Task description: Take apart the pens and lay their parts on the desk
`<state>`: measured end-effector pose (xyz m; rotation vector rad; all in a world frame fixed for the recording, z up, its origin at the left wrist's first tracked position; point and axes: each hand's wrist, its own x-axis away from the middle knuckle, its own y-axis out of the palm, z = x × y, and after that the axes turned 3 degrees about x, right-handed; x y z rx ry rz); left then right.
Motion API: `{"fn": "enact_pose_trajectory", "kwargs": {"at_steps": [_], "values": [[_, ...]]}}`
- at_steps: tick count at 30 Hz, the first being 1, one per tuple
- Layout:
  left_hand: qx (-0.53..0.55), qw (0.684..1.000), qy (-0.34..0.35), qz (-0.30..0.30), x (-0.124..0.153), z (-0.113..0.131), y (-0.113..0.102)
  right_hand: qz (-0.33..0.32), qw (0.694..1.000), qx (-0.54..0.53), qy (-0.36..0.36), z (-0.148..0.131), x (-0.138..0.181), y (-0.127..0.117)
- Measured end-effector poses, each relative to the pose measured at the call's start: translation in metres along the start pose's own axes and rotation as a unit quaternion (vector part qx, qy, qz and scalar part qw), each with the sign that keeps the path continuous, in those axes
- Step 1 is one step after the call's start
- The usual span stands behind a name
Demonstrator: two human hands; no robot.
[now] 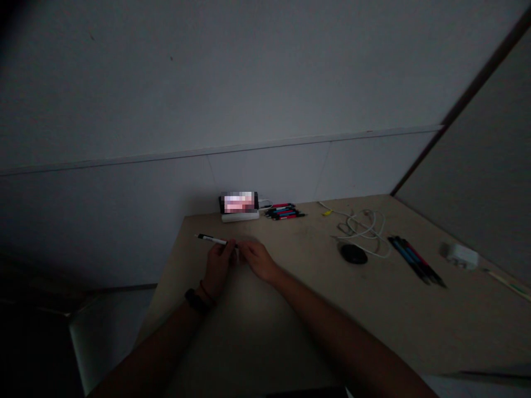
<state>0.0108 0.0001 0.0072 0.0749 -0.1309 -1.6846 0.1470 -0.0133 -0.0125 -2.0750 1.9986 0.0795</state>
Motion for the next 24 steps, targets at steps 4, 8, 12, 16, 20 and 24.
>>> {"fn": "enact_pose_trajectory", "kwargs": {"at_steps": [4,8,12,16,20,24], "values": [[-0.010,1.000,0.004,-0.004,0.0001,-0.0004,-0.0003,0.004,1.000,-0.005,0.006,-0.0016,0.0000,0.0000],[-0.006,1.000,0.005,-0.004,-0.0008,-0.0023,-0.0006,-0.001,1.000,0.007,0.011,-0.0025,0.0001,0.0004],[-0.009,1.000,0.007,-0.012,-0.0016,-0.0034,-0.0014,-0.006,1.000,0.024,0.005,-0.0022,0.0001,0.0004],[-0.006,1.000,0.008,-0.007,-0.0018,-0.0041,-0.0011,-0.013,0.999,0.046,-0.002,0.0006,-0.0010,-0.0012],[0.005,1.000,0.009,0.003,-0.0005,-0.0029,0.0000,-0.023,0.997,0.072,0.006,0.0032,-0.0030,-0.0043],[-0.012,1.000,0.025,-0.013,0.0017,0.0004,-0.0004,-0.028,0.998,0.062,0.006,0.0024,-0.0046,-0.0067]]}}
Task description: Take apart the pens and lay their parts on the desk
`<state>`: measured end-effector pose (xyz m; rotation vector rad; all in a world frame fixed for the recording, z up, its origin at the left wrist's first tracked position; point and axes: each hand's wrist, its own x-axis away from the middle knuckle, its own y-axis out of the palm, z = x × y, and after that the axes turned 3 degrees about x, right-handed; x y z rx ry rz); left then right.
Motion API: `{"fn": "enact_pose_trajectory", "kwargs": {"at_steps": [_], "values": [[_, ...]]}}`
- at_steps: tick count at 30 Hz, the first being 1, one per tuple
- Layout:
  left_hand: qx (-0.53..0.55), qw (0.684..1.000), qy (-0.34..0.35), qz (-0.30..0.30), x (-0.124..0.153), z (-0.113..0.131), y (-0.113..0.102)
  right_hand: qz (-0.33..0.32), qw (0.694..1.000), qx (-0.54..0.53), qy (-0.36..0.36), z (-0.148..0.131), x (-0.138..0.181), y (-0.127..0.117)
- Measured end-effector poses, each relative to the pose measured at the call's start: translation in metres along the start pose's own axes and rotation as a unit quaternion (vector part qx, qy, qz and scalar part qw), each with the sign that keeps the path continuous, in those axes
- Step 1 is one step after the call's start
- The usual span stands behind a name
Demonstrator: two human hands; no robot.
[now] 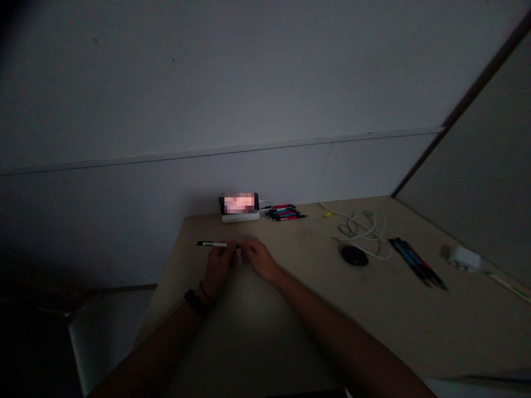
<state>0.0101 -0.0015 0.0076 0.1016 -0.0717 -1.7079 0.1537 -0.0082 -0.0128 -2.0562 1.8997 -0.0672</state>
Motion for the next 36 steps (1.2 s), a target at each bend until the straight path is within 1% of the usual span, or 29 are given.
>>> {"fn": "enact_pose_trajectory", "kwargs": {"at_steps": [7,11,19,25,31,36], "values": [[0.001,1.000,0.008,-0.009,0.0009,0.0000,-0.0001,0.011,0.999,-0.030,0.006,-0.0006,-0.0008,-0.0006],[0.024,1.000,0.004,-0.009,0.0006,-0.0019,0.0007,0.005,0.999,-0.035,0.004,0.0007,-0.0009,-0.0006],[0.037,0.999,-0.004,-0.005,0.0009,0.0001,0.0011,-0.008,0.998,-0.054,0.015,0.0001,-0.0006,-0.0013],[0.036,0.999,-0.008,-0.003,0.0004,-0.0020,0.0006,-0.015,0.998,-0.051,0.018,-0.0011,-0.0007,-0.0020],[0.025,1.000,0.000,-0.004,0.0026,0.0016,0.0002,-0.021,0.998,-0.055,0.018,-0.0013,-0.0007,-0.0029],[0.030,0.999,-0.011,0.000,0.0017,0.0003,0.0008,-0.022,0.998,-0.049,0.021,0.0005,-0.0009,-0.0023]]}}
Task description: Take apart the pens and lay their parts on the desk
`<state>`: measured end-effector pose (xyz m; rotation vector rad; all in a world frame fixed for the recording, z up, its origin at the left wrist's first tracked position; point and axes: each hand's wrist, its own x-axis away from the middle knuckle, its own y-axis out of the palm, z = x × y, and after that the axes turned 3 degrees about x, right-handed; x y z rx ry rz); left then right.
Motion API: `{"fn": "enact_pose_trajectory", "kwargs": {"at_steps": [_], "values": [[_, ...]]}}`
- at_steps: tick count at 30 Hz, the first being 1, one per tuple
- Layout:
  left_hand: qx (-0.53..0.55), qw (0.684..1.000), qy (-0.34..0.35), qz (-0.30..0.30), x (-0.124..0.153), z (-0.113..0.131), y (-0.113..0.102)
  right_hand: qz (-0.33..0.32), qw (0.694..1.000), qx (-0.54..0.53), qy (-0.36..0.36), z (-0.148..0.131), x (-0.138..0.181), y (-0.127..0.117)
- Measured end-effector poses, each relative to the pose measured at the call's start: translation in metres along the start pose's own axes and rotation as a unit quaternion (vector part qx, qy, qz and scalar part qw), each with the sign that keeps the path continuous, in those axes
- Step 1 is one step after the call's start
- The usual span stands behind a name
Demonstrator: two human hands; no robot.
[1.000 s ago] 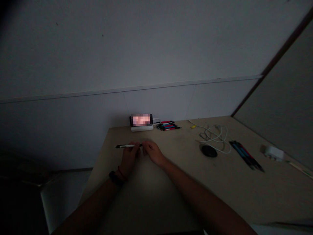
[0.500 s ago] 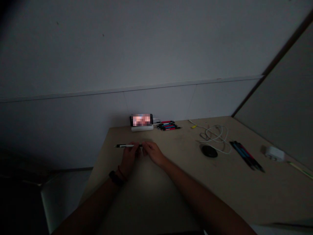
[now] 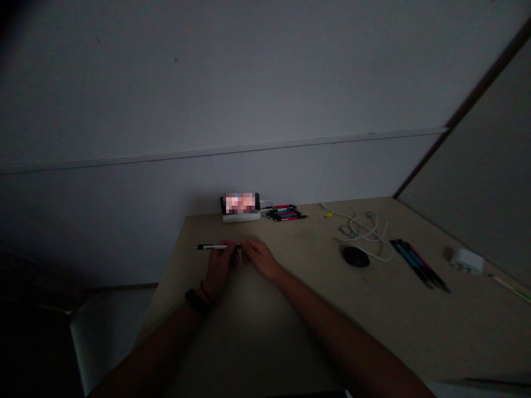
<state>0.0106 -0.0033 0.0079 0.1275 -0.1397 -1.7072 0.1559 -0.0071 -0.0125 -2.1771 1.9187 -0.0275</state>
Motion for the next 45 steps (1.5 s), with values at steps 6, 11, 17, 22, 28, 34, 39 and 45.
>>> {"fn": "enact_pose_trajectory", "kwargs": {"at_steps": [6,11,17,22,28,34,39,45], "values": [[-0.002,1.000,0.002,0.004,0.000,0.001,0.000,0.003,1.000,-0.004,-0.007,0.002,0.000,0.000],[-0.007,1.000,0.005,0.001,0.000,0.000,0.000,0.002,1.000,-0.003,-0.003,0.001,0.000,0.000],[-0.007,1.000,0.010,-0.002,0.000,-0.001,-0.001,0.004,1.000,0.005,-0.007,-0.001,0.000,0.000],[-0.001,1.000,0.010,-0.003,-0.001,-0.001,0.000,-0.003,1.000,-0.013,0.002,-0.003,0.000,-0.001],[0.003,1.000,0.003,-0.004,0.001,0.001,0.001,-0.001,1.000,-0.013,0.007,0.000,0.000,0.000],[-0.008,1.000,0.011,-0.003,0.003,0.005,0.001,-0.001,1.000,-0.019,0.007,0.001,0.000,0.000],[-0.008,1.000,0.008,-0.002,0.001,0.004,0.001,-0.006,1.000,-0.005,0.010,0.000,0.000,-0.001],[-0.005,1.000,0.012,-0.006,-0.002,-0.005,-0.001,0.002,1.000,-0.009,0.005,0.002,-0.001,0.000]]}}
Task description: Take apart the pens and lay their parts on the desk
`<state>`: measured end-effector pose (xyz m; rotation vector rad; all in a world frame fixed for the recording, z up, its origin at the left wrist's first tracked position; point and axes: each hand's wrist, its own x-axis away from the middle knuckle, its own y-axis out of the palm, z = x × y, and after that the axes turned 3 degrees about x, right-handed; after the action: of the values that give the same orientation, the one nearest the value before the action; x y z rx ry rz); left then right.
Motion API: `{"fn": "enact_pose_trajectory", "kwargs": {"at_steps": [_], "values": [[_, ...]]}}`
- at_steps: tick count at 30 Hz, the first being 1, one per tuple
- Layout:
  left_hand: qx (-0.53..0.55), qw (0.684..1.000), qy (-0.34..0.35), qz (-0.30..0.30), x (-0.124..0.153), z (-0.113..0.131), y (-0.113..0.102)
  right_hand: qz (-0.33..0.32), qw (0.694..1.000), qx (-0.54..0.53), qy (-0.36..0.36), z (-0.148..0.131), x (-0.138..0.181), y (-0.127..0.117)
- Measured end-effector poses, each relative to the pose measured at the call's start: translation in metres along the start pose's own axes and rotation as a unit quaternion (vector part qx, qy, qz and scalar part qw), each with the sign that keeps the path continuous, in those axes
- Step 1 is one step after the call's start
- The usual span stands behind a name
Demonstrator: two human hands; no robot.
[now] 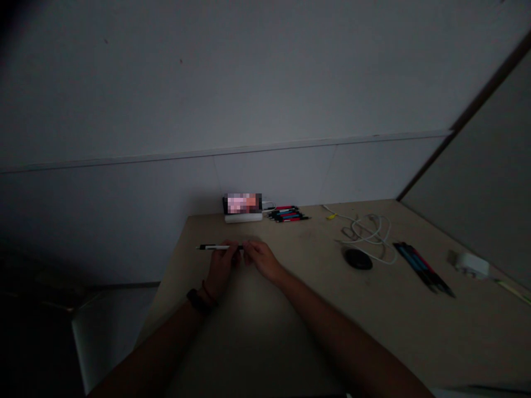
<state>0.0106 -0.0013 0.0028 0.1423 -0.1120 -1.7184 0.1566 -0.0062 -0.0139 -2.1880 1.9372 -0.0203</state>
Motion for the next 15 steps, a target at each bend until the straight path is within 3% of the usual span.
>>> {"fn": "enact_pose_trajectory", "kwargs": {"at_steps": [15], "values": [[0.009,1.000,-0.008,0.004,0.0017,0.0029,0.0012,-0.001,1.000,0.002,-0.001,0.0012,0.0009,0.0003]]}}
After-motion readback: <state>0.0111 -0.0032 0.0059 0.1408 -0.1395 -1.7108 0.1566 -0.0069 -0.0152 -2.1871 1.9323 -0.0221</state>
